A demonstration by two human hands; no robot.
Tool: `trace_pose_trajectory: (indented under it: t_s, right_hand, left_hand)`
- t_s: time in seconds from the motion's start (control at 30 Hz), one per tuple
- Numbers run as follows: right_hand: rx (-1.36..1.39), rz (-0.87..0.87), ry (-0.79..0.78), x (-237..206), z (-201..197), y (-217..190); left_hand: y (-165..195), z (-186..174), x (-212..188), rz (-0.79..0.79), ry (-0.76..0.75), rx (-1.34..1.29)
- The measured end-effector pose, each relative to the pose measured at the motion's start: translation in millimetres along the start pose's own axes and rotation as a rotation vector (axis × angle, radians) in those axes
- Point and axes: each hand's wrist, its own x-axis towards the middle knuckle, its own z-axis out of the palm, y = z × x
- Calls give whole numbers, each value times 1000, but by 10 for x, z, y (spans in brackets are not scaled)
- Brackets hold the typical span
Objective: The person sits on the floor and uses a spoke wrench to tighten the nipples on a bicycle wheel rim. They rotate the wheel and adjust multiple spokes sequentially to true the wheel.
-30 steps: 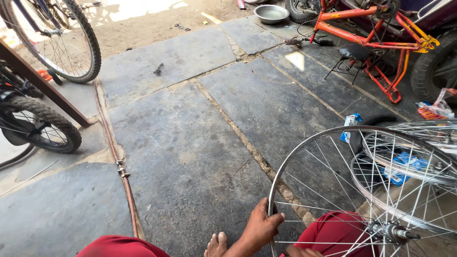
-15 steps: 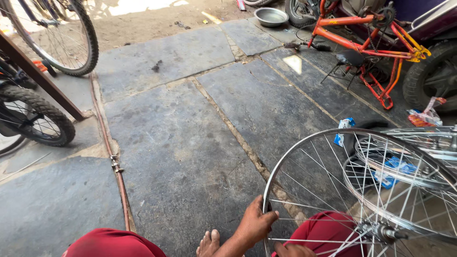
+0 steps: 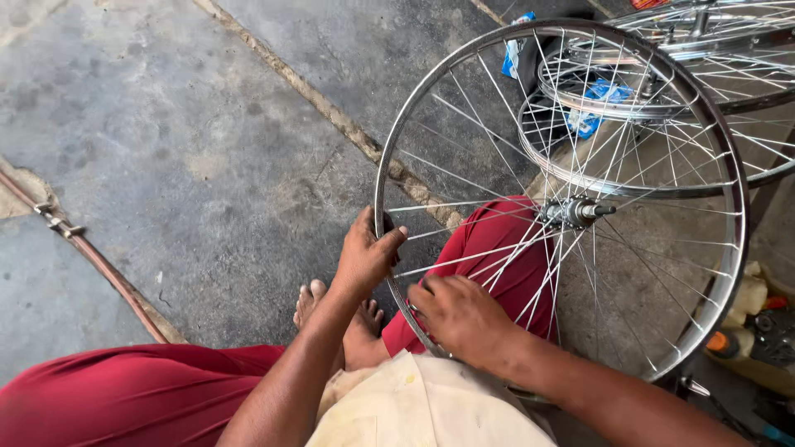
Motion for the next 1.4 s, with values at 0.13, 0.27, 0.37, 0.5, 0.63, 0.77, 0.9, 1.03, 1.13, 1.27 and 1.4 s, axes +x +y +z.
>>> trace_pose_trajectory:
  t_s: [0.13,0.27,0.37,0.5,0.63,0.77,0.9,1.03,1.13,1.27,1.4]
  right_hand:
    - [117,51,-159,-11,-122,149]
    - [102,236,-142,60,72,111]
    - [-63,170,-148,104,194,107]
    - [154,13,-46,92,107,254]
    - [201,92,-62,88,63,241]
    - [-30,187,17,160,185,48]
    - [4,104,16,182,124,27]
    - [196,81,-94,180,-71,121]
    - [231,106,-74,197,-102,120]
    - [201,276,-91,198,47,44]
    - [-89,269,-95,247,242,16]
  left_hand:
    - [75,22,-7,-91,-4,-21]
    - [105,-6,-2,-74,-9,-34]
    - [89,0,-31,-77,-19,-70]
    - [68,-5,4,-92,-17,-34]
    - [48,-33,58,-62,-30,-21]
    - [49,-58,147,-74,-55,-70]
    - [52,-83,187,-65,-64,-110]
    - [36,-81,175,-73,-58,-88]
    - [24,-98,176,-61,-56,-92]
    - [20,-104,159,-79,-57,-116]
    - [38,-74,163,-87,-63,-103]
